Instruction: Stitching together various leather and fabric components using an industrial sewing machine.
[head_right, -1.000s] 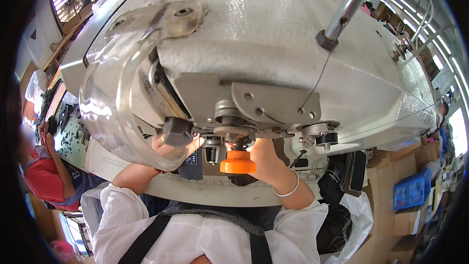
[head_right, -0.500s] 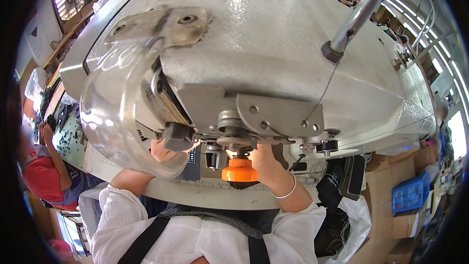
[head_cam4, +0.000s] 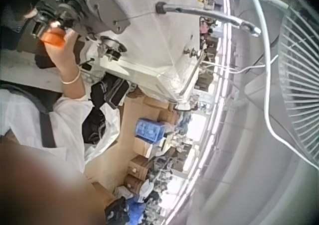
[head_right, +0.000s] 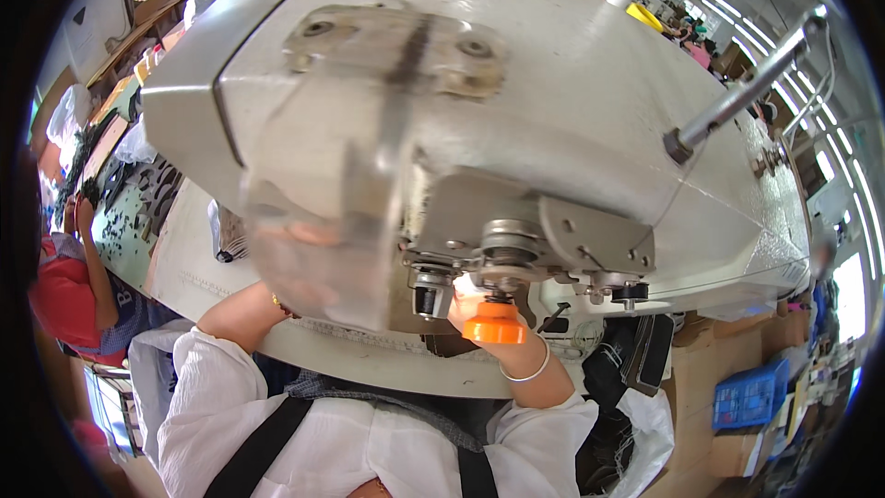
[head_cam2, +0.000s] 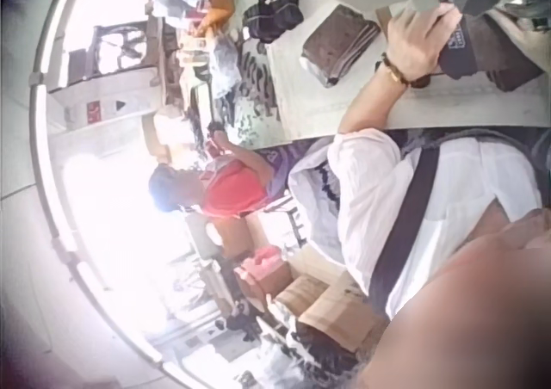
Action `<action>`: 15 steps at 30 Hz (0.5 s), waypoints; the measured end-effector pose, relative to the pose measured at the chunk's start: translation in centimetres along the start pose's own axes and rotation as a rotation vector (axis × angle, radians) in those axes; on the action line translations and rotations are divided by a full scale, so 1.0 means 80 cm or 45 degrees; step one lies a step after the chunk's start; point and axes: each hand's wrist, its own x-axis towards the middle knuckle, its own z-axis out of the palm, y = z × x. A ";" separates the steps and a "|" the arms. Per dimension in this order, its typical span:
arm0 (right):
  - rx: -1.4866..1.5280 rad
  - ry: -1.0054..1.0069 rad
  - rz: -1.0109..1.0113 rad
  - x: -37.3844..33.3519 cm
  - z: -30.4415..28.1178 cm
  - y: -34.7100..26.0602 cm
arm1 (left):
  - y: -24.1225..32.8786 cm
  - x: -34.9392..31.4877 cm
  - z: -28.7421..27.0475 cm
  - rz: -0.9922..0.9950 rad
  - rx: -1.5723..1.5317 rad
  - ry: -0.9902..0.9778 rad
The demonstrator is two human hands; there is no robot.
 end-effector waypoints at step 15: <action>3.504 0.187 0.779 0.074 0.078 0.092 | 0.002 0.004 -0.003 -0.117 -0.064 -0.056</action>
